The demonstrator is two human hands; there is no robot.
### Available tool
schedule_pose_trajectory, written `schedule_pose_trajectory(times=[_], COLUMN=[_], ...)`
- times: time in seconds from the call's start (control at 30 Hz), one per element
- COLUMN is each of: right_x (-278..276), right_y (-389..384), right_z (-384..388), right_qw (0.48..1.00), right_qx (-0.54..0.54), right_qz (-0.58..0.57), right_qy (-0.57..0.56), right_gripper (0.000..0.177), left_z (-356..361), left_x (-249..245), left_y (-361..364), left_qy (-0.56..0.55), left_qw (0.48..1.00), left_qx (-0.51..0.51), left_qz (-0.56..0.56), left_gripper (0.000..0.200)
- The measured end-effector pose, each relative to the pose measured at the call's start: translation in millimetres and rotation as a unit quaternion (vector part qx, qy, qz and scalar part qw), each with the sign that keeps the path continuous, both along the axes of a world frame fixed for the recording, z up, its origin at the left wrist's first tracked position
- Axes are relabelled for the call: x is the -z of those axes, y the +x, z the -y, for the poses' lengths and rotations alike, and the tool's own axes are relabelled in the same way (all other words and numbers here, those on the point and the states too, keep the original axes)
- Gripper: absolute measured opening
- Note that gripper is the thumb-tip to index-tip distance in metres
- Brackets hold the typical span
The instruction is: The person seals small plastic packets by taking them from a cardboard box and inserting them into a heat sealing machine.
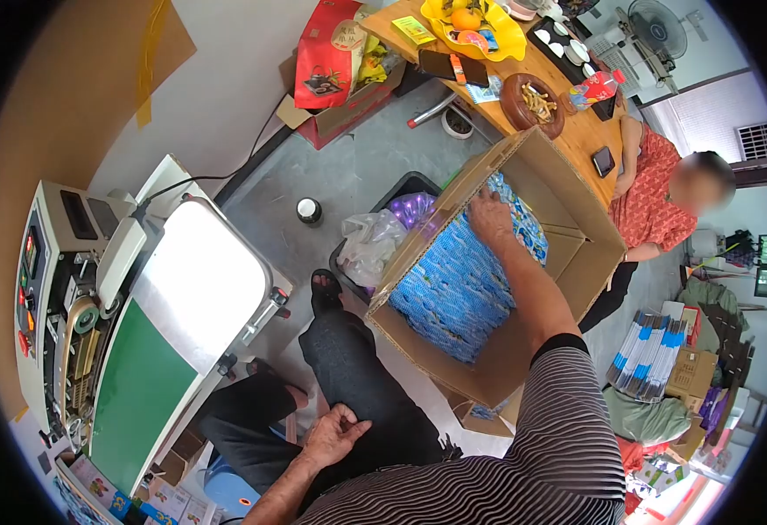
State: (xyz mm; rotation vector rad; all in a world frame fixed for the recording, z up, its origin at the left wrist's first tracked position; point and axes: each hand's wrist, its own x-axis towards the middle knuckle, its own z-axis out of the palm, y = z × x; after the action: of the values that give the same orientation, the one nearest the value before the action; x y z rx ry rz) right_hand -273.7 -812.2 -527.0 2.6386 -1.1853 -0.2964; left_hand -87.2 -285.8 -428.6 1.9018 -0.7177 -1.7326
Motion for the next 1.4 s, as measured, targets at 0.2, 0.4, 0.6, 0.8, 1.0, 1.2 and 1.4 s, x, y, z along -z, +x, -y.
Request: schedule_pose_trajectory(times=[0.2,0.4,0.6,0.8,1.0,1.2,1.4], right_x=[-11.3,-0.2,-14.0,-8.2,-18.3,-67.5,-186.6], right_y=[4.8,1.5,-4.7,-6.8,-33.5,-63.1,-64.5], right_z=[3.7,-1.0,-8.2,-8.0,-7.4,-16.8,-62.0], right_qw=[0.990,0.989,0.972,0.959,0.966,0.949,0.803], right_qx=[0.125,0.132,0.191,0.252,0.179,0.121,0.216], right_qz=[-0.020,0.031,0.125,0.104,0.164,0.272,0.341], right_qy=[0.066,0.065,0.063,0.080,0.090,0.103,0.439], right_gripper=[0.067,0.040,0.047,0.049,0.046,0.044,0.034], left_z=[2.5,0.3,2.6,3.9,7.8,30.6,114.8], left_x=[-3.9,4.5,-0.7,-2.5,-5.5,-33.7,-82.2], left_y=[-0.1,2.3,5.6,4.5,8.8,14.4,18.2], left_qy=[-0.007,-0.015,-0.006,-0.020,-0.043,-0.033,-0.226], left_qw=[1.000,1.000,1.000,0.999,0.998,0.998,0.966], left_qx=[-0.006,-0.004,-0.005,-0.009,-0.010,0.039,-0.096], left_qz=[-0.006,-0.021,-0.028,-0.040,-0.055,-0.047,-0.086], left_gripper=[0.032,0.035,0.038,0.034,0.034,0.026,0.048])
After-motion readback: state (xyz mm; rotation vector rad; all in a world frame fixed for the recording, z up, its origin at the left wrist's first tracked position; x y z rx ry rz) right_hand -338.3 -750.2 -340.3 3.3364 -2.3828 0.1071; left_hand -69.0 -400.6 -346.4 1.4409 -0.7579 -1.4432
